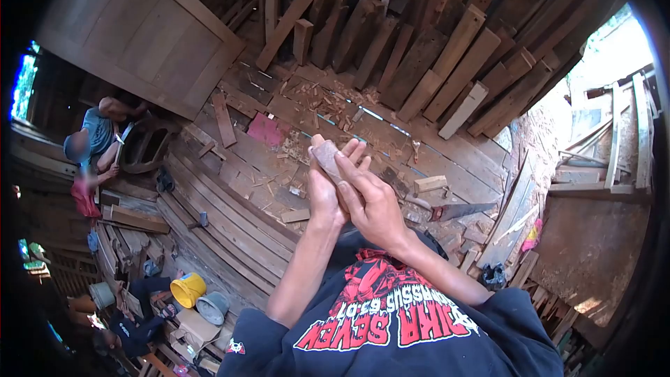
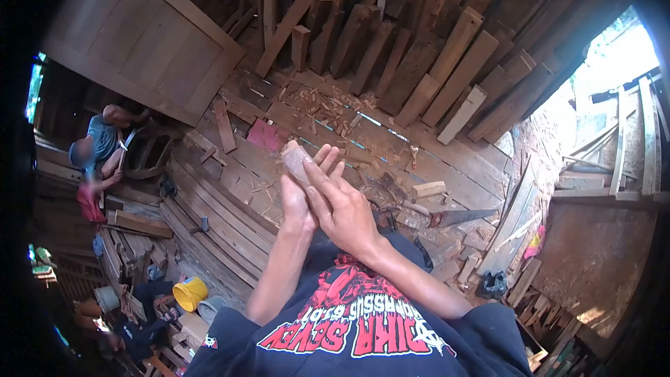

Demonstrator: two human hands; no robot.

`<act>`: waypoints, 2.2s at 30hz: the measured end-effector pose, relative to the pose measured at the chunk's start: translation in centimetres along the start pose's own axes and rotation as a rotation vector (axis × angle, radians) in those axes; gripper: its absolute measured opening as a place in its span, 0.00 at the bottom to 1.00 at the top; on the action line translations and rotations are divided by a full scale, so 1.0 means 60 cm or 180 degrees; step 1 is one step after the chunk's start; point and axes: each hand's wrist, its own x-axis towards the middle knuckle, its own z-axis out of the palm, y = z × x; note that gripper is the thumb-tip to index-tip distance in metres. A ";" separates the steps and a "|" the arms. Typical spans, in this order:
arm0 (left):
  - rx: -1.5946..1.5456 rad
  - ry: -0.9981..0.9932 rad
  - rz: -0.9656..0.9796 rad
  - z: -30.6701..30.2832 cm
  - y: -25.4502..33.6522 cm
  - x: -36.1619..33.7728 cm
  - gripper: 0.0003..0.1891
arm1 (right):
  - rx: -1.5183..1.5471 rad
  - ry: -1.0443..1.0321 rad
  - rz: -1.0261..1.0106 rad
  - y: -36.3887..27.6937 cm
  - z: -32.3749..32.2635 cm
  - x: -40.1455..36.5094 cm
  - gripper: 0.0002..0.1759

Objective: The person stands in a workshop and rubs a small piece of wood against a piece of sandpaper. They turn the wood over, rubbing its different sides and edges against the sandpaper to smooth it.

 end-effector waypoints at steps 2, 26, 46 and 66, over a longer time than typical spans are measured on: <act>-0.0281 -0.0170 -0.0328 -0.021 0.018 0.013 0.29 | -0.0016 -0.0270 0.0264 -0.002 -0.005 -0.018 0.26; 0.0489 0.0159 0.0329 0.063 0.002 0.017 0.32 | 0.0110 0.0295 -0.0041 0.004 -0.030 -0.043 0.28; 0.0981 0.0230 0.0575 0.055 -0.007 -0.017 0.37 | -0.0209 0.0236 -0.0062 0.013 -0.014 -0.006 0.29; 0.1167 0.0028 0.0712 0.075 0.018 -0.009 0.35 | 0.0451 0.0133 0.0029 -0.016 -0.015 -0.054 0.28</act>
